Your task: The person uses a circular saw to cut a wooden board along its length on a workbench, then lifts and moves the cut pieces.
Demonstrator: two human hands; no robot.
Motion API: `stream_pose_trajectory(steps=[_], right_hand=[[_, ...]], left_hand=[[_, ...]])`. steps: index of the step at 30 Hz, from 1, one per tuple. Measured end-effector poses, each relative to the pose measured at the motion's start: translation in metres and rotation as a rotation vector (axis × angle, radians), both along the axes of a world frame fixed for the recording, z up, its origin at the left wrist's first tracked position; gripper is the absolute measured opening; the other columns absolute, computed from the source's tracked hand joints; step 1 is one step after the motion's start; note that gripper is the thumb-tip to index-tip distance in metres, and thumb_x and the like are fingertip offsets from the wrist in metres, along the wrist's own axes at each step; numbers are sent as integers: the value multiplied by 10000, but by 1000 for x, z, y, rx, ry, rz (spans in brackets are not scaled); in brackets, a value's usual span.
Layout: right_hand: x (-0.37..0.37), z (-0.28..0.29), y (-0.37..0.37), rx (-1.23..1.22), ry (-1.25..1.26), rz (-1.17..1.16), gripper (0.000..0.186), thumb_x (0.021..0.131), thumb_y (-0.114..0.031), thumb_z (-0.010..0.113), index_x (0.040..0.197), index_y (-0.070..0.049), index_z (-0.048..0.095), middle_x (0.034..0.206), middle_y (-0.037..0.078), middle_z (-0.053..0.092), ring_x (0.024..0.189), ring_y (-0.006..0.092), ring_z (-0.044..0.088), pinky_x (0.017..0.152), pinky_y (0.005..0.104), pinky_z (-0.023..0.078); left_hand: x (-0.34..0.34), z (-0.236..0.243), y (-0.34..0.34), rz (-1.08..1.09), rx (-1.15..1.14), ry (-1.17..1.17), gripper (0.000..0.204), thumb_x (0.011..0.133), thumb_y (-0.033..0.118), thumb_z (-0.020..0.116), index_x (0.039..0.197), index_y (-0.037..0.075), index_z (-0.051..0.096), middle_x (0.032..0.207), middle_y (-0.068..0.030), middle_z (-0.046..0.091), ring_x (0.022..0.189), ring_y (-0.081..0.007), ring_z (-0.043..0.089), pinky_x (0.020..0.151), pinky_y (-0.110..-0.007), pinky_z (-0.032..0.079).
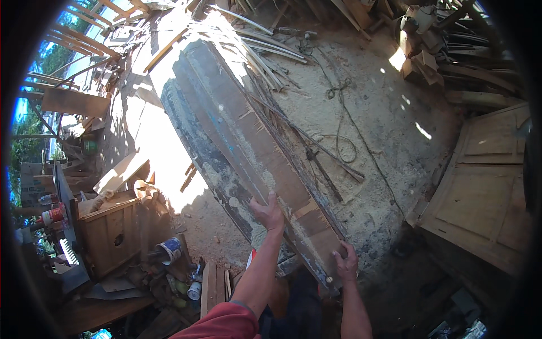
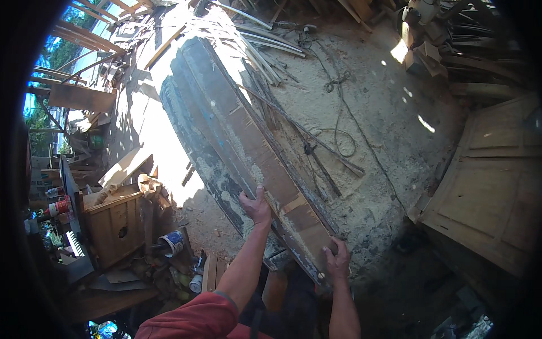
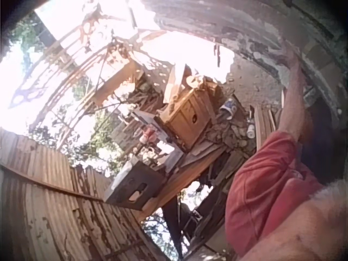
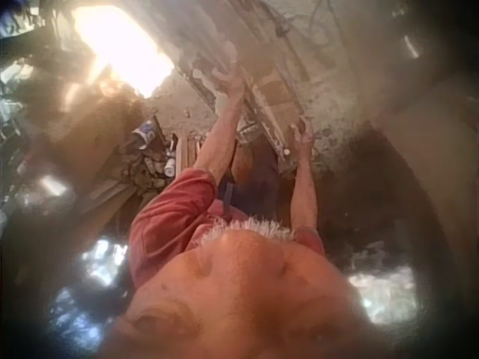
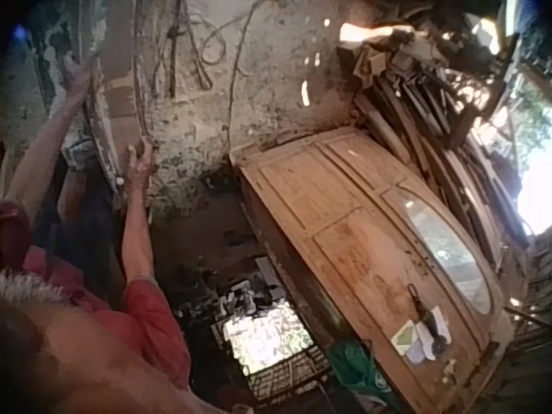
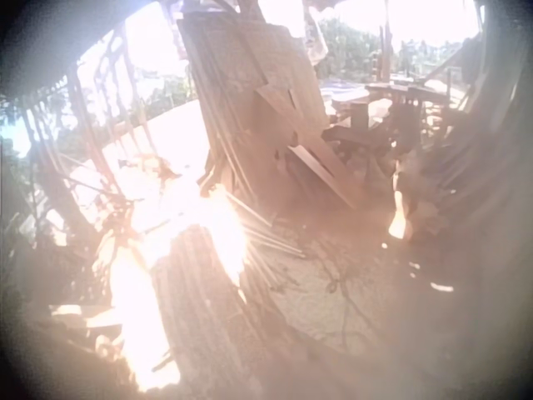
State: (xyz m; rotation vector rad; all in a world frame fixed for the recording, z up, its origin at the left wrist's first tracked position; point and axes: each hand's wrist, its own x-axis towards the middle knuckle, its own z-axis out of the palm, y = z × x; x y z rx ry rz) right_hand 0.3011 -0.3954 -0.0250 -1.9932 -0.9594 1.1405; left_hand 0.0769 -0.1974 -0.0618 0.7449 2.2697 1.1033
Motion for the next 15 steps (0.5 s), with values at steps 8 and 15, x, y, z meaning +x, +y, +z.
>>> stream_pose_trajectory(steps=[8, 15], right_hand=[[6, -3, -3, -25, -20, 3, 407, 811, -118, 768, 1186, -6, 657, 1104, 195, 695, 1060, 358, 670, 939, 411, 511], [-2, -5, -2, 4, 35, -17, 414, 833, -46, 738, 1226, 17, 623, 1131, 161, 674, 1065, 265, 653, 968, 378, 503]], left_hand=[[0, 18, 6, -152, -47, 270, 716, 891, 344, 746, 1406, -49, 441, 1303, -243, 517, 1231, -348, 516, 1060, -459, 395], [-34, 50, 106, -875, -149, 825, 895, 910, 610, 610, 1580, 80, 344, 1671, -141, 243, 1555, -365, 165, 1244, -593, 71]])
